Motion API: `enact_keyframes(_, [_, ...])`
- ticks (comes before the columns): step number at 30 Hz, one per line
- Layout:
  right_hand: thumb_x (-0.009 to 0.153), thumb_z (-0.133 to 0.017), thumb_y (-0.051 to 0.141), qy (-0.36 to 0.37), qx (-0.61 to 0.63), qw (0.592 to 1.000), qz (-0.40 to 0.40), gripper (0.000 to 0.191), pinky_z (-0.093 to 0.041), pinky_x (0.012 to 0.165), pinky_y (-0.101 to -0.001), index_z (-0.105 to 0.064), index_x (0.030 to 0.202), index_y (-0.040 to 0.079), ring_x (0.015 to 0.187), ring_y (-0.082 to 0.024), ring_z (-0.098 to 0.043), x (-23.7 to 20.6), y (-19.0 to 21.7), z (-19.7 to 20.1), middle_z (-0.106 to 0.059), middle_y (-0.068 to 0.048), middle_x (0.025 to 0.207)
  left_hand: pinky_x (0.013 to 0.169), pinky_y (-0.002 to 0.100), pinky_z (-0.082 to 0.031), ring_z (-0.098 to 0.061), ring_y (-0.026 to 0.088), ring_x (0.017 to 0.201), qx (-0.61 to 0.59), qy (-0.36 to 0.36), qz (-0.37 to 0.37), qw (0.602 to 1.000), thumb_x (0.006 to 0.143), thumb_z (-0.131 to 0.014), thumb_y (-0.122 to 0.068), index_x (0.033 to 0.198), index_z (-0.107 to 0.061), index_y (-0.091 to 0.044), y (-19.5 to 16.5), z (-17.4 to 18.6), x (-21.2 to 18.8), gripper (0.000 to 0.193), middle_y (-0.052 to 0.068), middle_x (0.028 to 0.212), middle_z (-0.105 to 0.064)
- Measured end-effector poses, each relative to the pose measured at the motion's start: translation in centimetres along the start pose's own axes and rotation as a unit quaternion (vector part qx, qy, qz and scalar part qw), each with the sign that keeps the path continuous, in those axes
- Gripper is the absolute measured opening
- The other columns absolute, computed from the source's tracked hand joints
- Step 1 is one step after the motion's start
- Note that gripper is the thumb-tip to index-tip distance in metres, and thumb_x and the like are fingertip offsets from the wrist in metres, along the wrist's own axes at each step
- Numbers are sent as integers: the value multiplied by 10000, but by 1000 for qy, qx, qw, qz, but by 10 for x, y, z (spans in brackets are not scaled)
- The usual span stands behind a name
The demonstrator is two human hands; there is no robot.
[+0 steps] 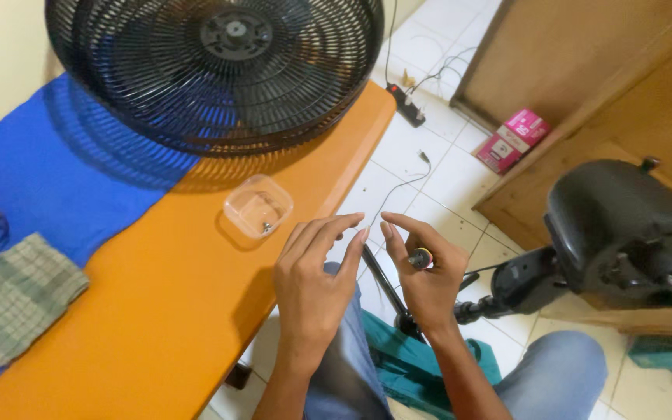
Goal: The person sits on the floor and uses a screwdriver to unscrew and disassemble the rear housing of a pedestal fan motor, handling small screws and a plastic container of parts. They reposition the motor housing and continue loosening screws on different sides of the casing.
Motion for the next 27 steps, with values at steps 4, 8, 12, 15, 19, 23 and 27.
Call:
enact_keyframes(4, [911,-792,58,-17,7,1000,-4,203,-260,513,-250,-783,1109,104,562,-38,-325,-4,-2,22,-358,43,601,862,354,-544,-707,250,982,-5,6,-37,999,884,-771,-117,1056,-758,-93,-12,-12,-2,174,46,1038,-762])
enact_keyframes(8, [916,-790,61,-45,-3,999,-13,203,-266,510,-243,-783,1116,94,556,-33,-324,-9,-6,40,-354,39,589,820,344,-547,-707,236,936,-25,35,-35,998,875,-774,-116,1061,-760,-94,-22,-24,-4,188,45,1024,-761])
enact_keyframes(12, [914,-782,51,-69,-16,997,-6,225,-264,510,-237,-776,1137,82,554,-25,-334,-13,-10,61,-370,45,588,787,333,-549,-702,224,904,-35,60,-45,997,863,-778,-116,1060,-764,-95,-34,-36,-5,199,42,1016,-761])
enact_keyframes(15, [908,-781,38,-90,-32,995,-14,228,-239,509,-243,-779,1133,76,548,-29,-320,-17,-11,75,-358,41,586,800,332,-551,-700,224,925,-49,73,-68,994,868,-776,-110,1054,-757,-89,-45,-44,-7,188,40,1028,-763])
enact_keyframes(19, [913,-780,35,-121,-34,992,-31,207,-242,511,-238,-783,1115,80,559,-28,-319,-24,-13,92,-353,40,594,787,332,-549,-699,224,926,-72,90,-88,989,868,-777,-109,1050,-762,-91,-57,-59,-9,183,44,1025,-758])
enact_keyframes(23, [916,-775,41,-152,-62,985,-42,192,-272,507,-229,-784,1103,83,557,-22,-350,-30,-15,108,-387,42,592,710,314,-539,-697,209,897,-121,123,-90,981,880,-770,-110,1029,-764,-96,-67,-77,-12,149,31,1011,-768])
enact_keyframes(27, [927,-778,51,-194,-97,975,-45,167,-304,512,-225,-785,1091,83,567,-26,-387,-34,-16,124,-444,39,602,667,301,-523,-697,192,892,-195,160,-95,963,912,-749,-97,1029,-764,-96,-73,-100,-13,119,29,1002,-770])
Point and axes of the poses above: each hand's wrist, its own x-axis towards the middle knuckle, its own z-axis out of the back of the hand, y = z × x, the point moved 2 cm from there along x, towards the middle knuckle
